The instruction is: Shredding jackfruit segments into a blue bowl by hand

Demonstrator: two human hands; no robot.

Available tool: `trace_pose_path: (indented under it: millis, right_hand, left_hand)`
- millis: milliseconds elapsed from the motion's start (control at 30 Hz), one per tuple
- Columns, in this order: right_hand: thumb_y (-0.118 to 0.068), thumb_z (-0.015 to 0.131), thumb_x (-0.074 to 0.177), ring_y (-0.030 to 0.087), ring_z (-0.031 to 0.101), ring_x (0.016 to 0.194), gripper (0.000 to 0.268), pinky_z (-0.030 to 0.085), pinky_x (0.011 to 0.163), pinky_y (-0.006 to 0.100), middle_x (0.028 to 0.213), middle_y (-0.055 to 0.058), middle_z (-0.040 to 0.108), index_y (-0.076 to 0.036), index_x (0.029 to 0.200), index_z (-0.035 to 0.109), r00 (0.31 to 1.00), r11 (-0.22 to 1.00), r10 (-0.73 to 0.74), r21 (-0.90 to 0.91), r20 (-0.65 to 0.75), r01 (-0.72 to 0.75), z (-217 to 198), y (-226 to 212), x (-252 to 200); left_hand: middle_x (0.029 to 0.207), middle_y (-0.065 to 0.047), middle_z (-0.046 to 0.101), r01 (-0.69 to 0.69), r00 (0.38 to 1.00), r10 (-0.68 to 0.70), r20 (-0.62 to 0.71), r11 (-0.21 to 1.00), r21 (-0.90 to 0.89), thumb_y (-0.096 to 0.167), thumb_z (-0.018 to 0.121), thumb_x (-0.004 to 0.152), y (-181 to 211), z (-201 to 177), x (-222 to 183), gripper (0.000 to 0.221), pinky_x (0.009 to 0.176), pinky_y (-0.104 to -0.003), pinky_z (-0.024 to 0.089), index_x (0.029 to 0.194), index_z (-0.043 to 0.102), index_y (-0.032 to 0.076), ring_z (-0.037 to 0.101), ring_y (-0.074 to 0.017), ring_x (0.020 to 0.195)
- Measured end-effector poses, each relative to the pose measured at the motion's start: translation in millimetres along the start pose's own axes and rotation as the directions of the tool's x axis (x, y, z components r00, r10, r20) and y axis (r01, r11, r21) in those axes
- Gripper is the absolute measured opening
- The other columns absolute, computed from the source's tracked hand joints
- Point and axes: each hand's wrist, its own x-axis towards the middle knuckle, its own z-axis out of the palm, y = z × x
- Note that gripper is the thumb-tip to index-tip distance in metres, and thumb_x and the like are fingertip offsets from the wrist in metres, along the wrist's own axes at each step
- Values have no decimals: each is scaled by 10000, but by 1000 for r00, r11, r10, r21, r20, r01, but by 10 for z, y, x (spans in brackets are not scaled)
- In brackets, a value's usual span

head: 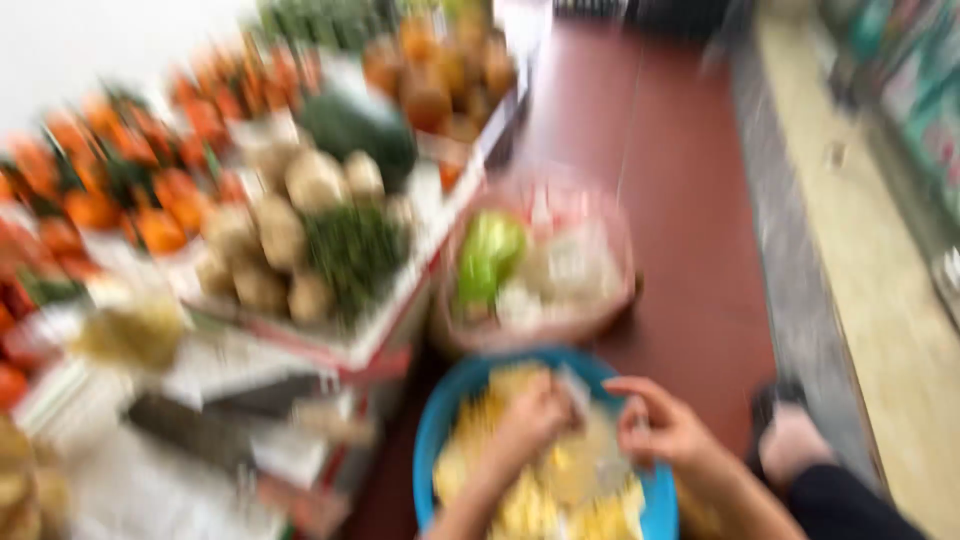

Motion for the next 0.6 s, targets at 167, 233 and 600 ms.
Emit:
trace_pose_path:
  millis: [167, 233, 600]
  right_hand:
    - [130, 771, 822, 153, 647, 859, 558, 475, 825, 242, 914, 64, 694, -64, 1328, 637, 993, 987, 117, -110, 9, -116, 323, -45, 382]
    - [46, 749, 854, 149, 669, 911, 249, 496, 848, 242, 958, 76, 735, -21, 1093, 778, 991, 966, 129, -220, -32, -133, 316, 31, 522]
    - [148, 750, 715, 168, 617, 609, 253, 497, 523, 285, 782, 152, 719, 79, 958, 726, 988, 988, 92, 110, 121, -106, 1213, -1432, 307]
  left_hand:
    - [970, -51, 698, -215, 977, 181, 116, 806, 551, 203, 663, 764, 488, 58, 119, 228, 822, -315, 562, 980, 719, 155, 664, -216, 886]
    - [1039, -66, 677, -238, 971, 191, 144, 835, 497, 199, 694, 756, 676, -82, 136, 302, 864, -332, 545, 1053, 677, 148, 649, -227, 948]
    - [1329, -191, 555, -273, 957, 58, 285, 517, 812, 313, 620, 819, -49, 186, -103, 500, 1149, -531, 227, 1262, 586, 84, 444, -375, 1331]
